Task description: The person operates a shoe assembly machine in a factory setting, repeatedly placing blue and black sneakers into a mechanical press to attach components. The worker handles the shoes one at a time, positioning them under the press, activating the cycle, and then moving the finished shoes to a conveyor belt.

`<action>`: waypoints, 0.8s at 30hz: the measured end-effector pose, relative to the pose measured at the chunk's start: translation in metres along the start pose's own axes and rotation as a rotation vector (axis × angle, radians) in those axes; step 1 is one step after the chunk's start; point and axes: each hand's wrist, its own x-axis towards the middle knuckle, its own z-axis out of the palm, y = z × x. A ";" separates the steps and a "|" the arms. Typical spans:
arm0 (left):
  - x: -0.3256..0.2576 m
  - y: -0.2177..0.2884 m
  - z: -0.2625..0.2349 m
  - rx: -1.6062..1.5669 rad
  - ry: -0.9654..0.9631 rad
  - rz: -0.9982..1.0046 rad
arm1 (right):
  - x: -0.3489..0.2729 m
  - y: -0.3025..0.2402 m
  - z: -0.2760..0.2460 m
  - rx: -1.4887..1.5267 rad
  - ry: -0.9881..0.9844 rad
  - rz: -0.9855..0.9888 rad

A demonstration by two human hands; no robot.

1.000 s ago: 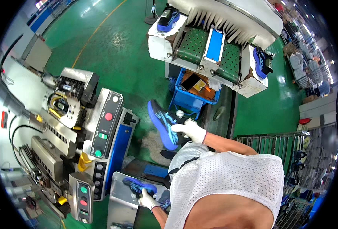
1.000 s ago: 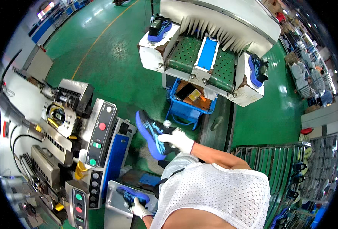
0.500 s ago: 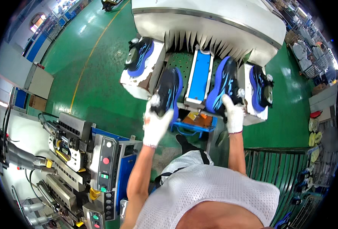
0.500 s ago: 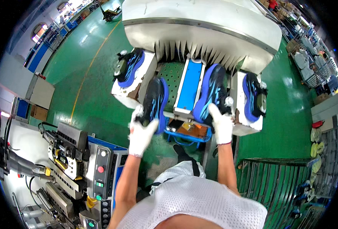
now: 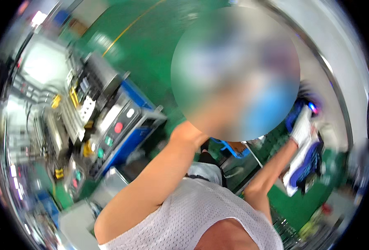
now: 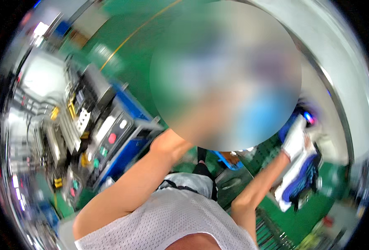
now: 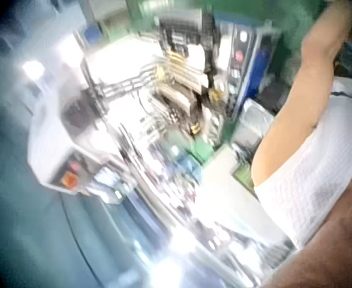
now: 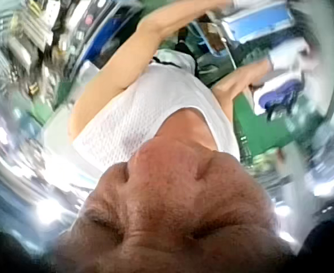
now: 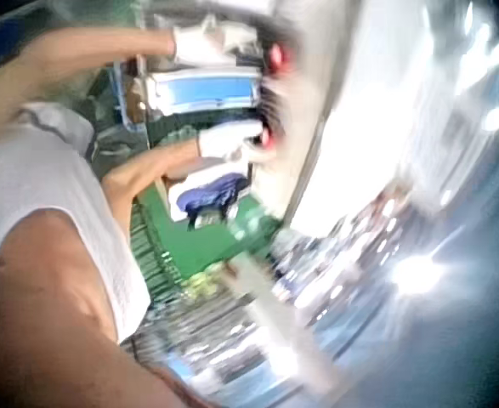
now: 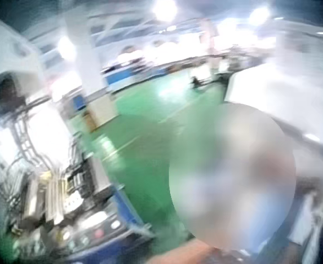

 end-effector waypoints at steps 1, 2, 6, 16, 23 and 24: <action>-0.043 -0.005 -0.015 -0.017 0.097 0.004 | -0.015 -0.070 0.017 0.156 0.122 -0.065; -0.076 -0.007 -0.023 -0.050 0.121 0.003 | -0.031 -0.134 0.022 0.266 0.272 -0.131; -0.255 -0.044 -0.073 -0.014 0.059 -0.319 | -0.150 -0.253 0.064 0.640 -0.643 -0.160; -0.849 0.037 -0.207 0.528 1.254 -1.622 | -0.423 -0.313 0.141 0.187 -1.863 -0.889; -1.048 0.094 -0.110 0.665 1.567 -1.947 | -0.605 -0.312 0.167 -0.022 -2.089 -1.101; -1.062 0.102 -0.105 0.636 1.550 -2.036 | -0.625 -0.323 0.158 -0.048 -2.114 -1.091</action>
